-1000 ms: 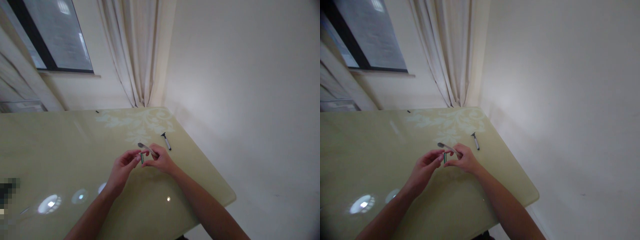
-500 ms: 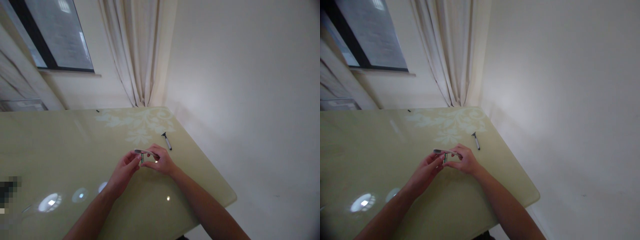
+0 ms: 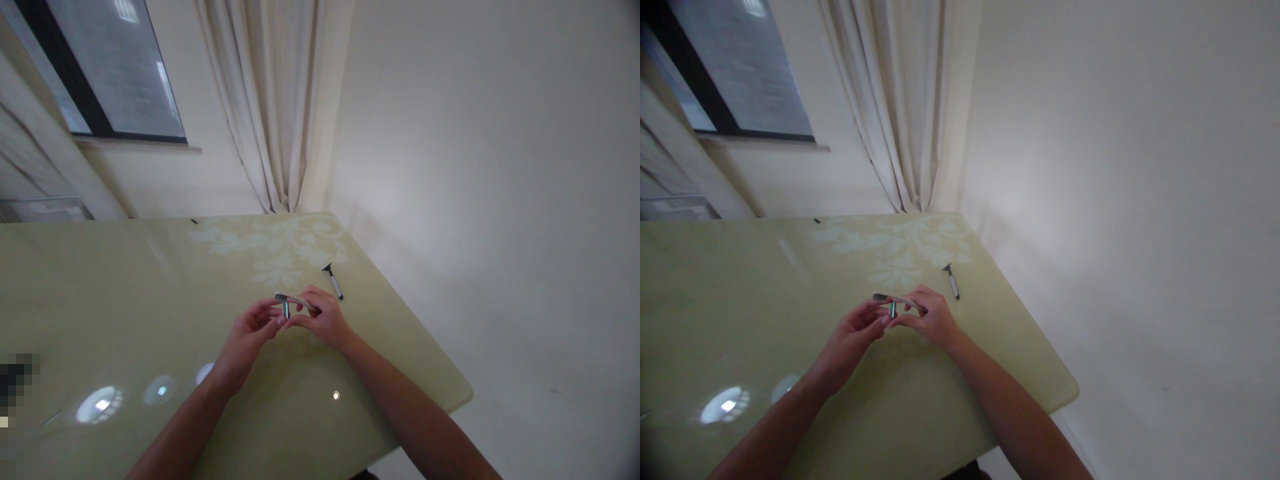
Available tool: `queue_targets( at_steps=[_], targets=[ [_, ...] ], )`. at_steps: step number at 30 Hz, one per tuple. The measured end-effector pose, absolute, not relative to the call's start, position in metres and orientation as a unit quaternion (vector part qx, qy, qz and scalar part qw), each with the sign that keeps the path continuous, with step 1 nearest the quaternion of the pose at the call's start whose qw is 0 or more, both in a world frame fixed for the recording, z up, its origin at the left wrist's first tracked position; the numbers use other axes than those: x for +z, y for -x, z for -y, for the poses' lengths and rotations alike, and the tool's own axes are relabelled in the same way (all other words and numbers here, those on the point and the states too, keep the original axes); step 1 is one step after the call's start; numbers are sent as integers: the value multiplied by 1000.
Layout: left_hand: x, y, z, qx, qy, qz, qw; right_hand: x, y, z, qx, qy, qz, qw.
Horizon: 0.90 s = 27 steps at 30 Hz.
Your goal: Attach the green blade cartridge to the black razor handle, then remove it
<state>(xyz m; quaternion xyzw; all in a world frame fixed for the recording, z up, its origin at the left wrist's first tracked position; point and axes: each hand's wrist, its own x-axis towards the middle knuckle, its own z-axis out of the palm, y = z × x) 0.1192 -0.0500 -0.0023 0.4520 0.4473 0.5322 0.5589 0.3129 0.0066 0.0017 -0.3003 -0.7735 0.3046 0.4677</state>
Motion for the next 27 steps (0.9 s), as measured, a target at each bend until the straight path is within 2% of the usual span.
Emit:
queue_targets(
  at_steps=[10,16,18,23,27],
  targets=[
    [7,-116,51,522,-470,-430,567,4,-312,-4,295,296,770,482],
    [13,-114,49,514,-501,-449,532,4,-315,-5,289,279,787,468],
    [12,-112,49,516,-523,-466,492,6,-318,-8,288,273,798,453],
    [12,-105,49,520,-599,-540,281,13,-333,-20,267,331,797,429],
    [15,-103,50,536,-603,-541,236,18,-341,-23,264,339,814,391]
  ],
)
